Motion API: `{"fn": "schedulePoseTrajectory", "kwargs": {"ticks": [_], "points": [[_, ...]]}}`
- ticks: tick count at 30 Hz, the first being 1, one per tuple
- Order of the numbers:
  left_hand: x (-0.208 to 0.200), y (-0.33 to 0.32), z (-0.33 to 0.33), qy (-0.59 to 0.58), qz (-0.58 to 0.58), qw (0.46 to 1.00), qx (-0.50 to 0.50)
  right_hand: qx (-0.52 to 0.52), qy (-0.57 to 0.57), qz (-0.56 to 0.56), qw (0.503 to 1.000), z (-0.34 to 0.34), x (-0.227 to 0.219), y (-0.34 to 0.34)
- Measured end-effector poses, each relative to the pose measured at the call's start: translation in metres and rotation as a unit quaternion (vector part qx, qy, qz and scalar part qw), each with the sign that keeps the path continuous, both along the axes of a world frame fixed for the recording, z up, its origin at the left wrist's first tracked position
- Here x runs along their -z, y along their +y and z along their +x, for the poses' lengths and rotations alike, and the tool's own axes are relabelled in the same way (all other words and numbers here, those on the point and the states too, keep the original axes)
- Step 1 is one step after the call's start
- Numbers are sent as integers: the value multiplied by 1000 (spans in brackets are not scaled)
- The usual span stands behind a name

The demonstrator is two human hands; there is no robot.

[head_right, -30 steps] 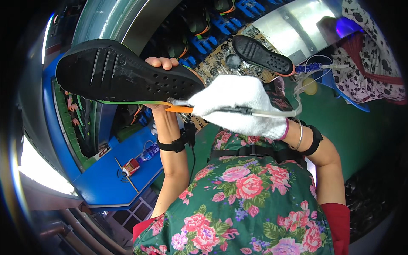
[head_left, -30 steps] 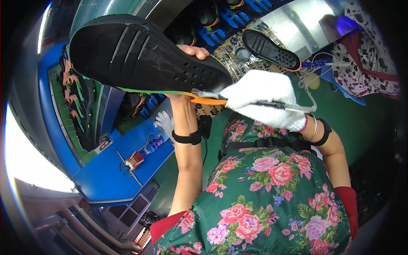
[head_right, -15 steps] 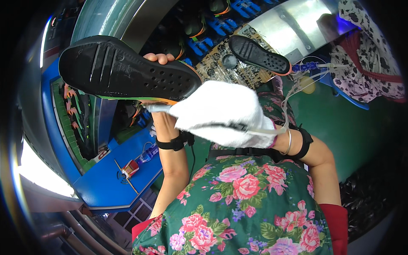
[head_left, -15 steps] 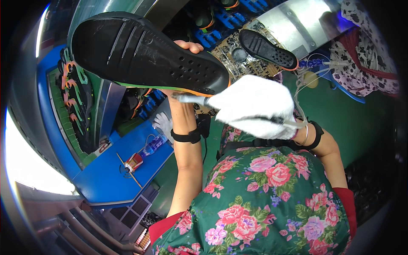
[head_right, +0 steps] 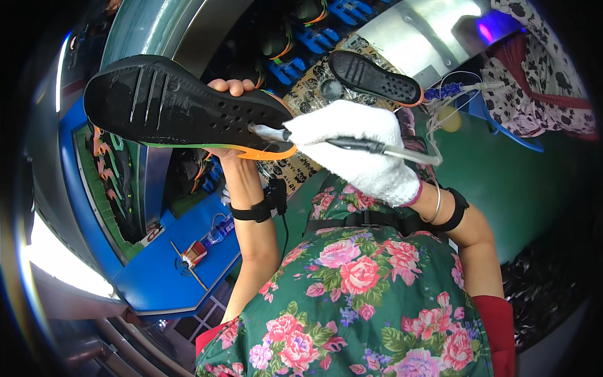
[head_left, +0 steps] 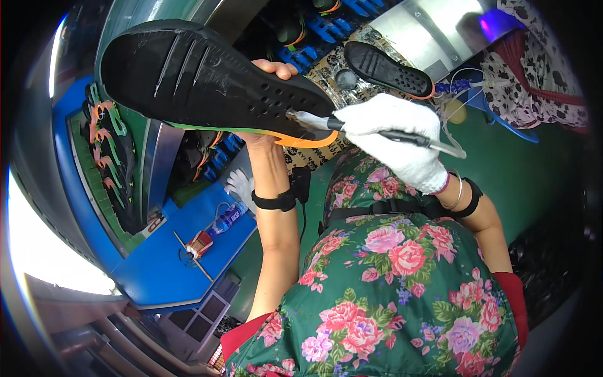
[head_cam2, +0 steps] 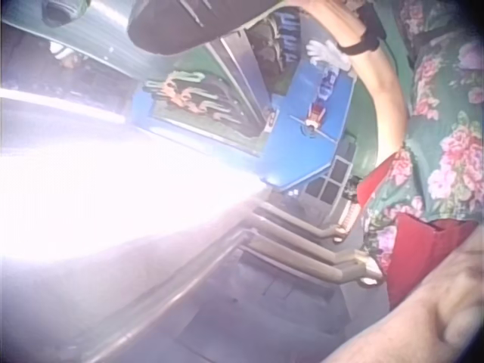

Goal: The recorder uses a brush tool to apply a liquid adhesive to the underside of shoe soles, then places them onto a conveyor belt.

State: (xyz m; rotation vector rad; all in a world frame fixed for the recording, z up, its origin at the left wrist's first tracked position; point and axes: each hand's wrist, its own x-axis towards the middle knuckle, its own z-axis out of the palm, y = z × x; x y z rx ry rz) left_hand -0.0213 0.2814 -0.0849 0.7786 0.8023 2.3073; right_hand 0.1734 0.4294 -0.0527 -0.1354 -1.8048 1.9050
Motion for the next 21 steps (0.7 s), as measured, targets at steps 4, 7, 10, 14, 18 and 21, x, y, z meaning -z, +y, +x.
{"fn": "schedulePoseTrajectory", "kwargs": {"ticks": [4,7,10,14,18,21], "points": [[-5,6,-1,-7,-23,999,25,-13,36,195,980,8,-6,7],[-1,4,0,-33,-18,998,53,-99,-8,-70,993,7,-3,3],[-2,5,1,-39,-25,997,65,-120,4,-95,988,7,2,9],[-10,2,2,-50,-50,993,93,-35,66,173,982,4,1,7],[-9,-8,1,-77,-77,984,139,-154,76,72,983,4,0,3],[0,-15,0,-138,-87,975,149,-149,70,87,982,3,-5,4]]}}
